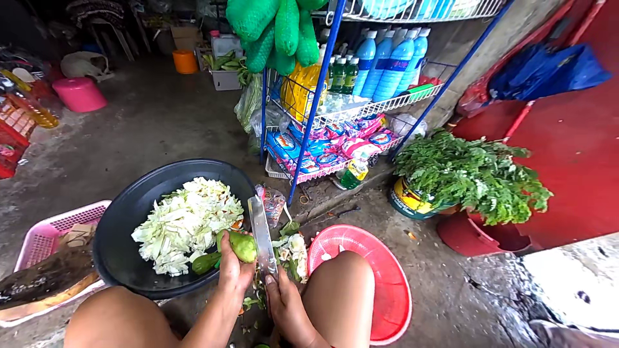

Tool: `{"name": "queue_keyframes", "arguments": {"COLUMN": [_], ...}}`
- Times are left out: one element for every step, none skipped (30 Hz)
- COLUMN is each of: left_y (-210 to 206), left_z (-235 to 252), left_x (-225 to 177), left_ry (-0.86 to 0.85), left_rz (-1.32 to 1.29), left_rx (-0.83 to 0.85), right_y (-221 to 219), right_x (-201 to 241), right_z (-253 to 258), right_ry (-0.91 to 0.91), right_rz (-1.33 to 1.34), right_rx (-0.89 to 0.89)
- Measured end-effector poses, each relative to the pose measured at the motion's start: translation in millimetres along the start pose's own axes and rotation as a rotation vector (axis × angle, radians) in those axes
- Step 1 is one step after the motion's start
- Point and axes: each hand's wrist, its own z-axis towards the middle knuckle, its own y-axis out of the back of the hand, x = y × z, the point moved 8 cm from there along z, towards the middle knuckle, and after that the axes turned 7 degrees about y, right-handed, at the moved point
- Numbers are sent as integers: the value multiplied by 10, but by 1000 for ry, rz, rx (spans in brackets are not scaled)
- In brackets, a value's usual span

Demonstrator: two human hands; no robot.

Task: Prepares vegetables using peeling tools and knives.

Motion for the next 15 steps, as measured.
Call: {"name": "queue_keyframes", "arguments": {"left_y": [-14,-21,-12,13,43,71,96,119,137,144,150,169,195,225,253], "left_z": [-12,-21,-15,3,25,50,68,79,86,92,98,107,114,119,121], "left_x": [-3,-1,0,-4,-11,-11,-5,2,6,8,11,17,22,27,38], "left_ry": [-16,-23,-24,-26,-29,-28,-27,-27,-28,-30,-32,-29,-21,-4,28], "left_rz": [24,45,58,70,80,84,82,79,73,65,57,52,53,66,85], "left_rx": [16,33,42,49,65,89,104,100,83,60,41,29,21,12,5], "right_y": [4,17,41,75,112,143,159,147,109,57,5,-36,-55,-49,-27], "right_x": [34,69,96,113,122,125,110,76,23,-39,-97,-139,-157,-137,-66], "right_z": [14,37,68,103,139,173,196,200,187,168,154,146,150,163,174], "right_ry": [16,15,-9,-58,-117,-167,-198,-213,-217,-211,-203,-198,-195,-189,-164], "right_rz": [-37,-66,-92,-126,-151,-168,-170,-159,-125,-72,-22,19,25,-31,-150], "right_rx": [-4,15,64,146,244,331,383,396,368,319,279,265,270,285,290]}}
